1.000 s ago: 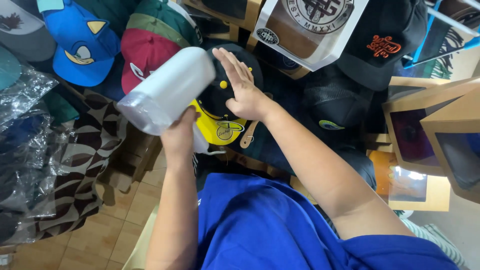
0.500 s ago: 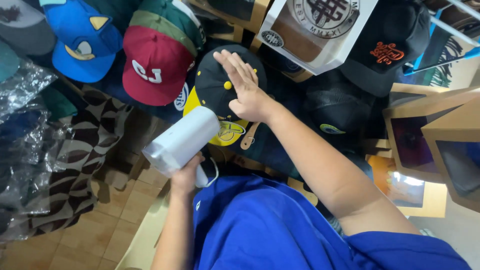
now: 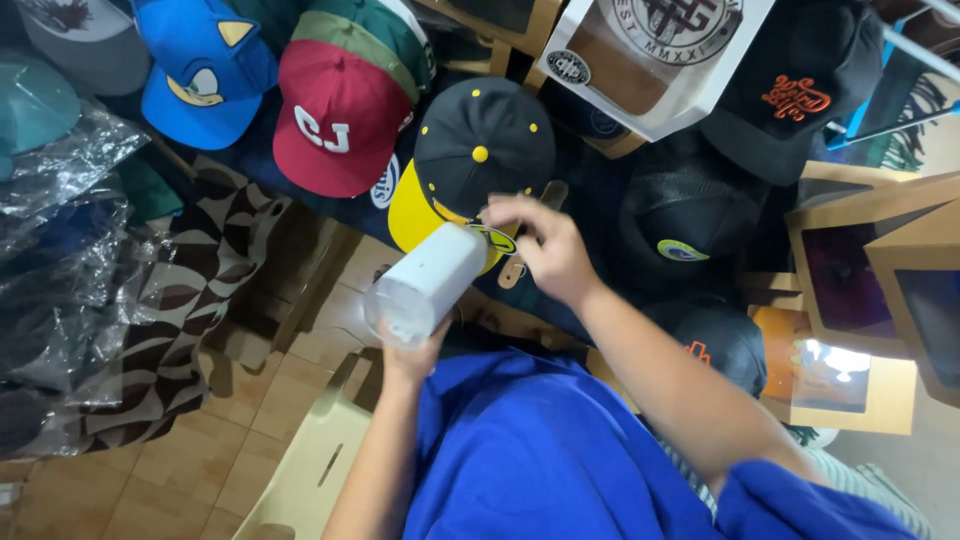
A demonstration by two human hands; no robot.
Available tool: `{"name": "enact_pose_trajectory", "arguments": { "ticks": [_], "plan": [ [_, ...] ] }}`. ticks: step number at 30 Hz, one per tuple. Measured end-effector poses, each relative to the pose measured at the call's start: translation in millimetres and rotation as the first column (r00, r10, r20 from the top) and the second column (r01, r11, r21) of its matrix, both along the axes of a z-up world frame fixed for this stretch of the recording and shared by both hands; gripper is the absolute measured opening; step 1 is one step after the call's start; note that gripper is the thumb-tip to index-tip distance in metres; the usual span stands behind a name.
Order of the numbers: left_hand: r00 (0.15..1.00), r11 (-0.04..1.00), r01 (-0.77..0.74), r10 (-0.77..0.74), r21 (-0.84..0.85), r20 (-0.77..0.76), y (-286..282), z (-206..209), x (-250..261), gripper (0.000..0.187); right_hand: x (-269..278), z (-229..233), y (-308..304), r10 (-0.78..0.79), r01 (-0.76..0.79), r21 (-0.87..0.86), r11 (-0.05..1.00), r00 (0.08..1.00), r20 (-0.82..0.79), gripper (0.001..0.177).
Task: A person is cleaning and reshaping various baseball caps using a handheld steamer and a brush.
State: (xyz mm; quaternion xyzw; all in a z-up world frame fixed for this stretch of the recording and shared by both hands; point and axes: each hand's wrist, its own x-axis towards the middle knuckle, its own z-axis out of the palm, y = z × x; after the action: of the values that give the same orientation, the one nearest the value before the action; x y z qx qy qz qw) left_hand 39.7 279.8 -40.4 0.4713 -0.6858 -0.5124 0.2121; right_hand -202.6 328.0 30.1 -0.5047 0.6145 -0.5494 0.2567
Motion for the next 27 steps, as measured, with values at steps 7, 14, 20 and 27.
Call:
{"name": "enact_pose_trajectory", "arguments": {
  "ticks": [7,14,20,27],
  "plan": [
    [0.891,0.979,0.179,-0.202,-0.093,-0.407,28,47,-30,0.087,57,-43,98,0.117,-0.276,0.441,0.854,0.927,0.356,0.051],
    [0.765,0.794,0.592,-0.607,-0.137,-0.214,11,78,-79,0.067,59,-3,94,-0.328,0.019,0.549,0.836,0.819,0.471,0.028],
    [0.847,0.91,0.312,-0.136,-0.272,0.514,-35,36,-110,0.022,61,-88,126,-0.496,0.288,0.413,0.864,0.625,0.602,0.031],
    [0.859,0.941,0.308,-0.338,0.14,0.384,-61,44,-93,0.07,43,-78,141,-0.196,0.161,0.124,0.979,0.592,0.782,0.032]
  ]
}}
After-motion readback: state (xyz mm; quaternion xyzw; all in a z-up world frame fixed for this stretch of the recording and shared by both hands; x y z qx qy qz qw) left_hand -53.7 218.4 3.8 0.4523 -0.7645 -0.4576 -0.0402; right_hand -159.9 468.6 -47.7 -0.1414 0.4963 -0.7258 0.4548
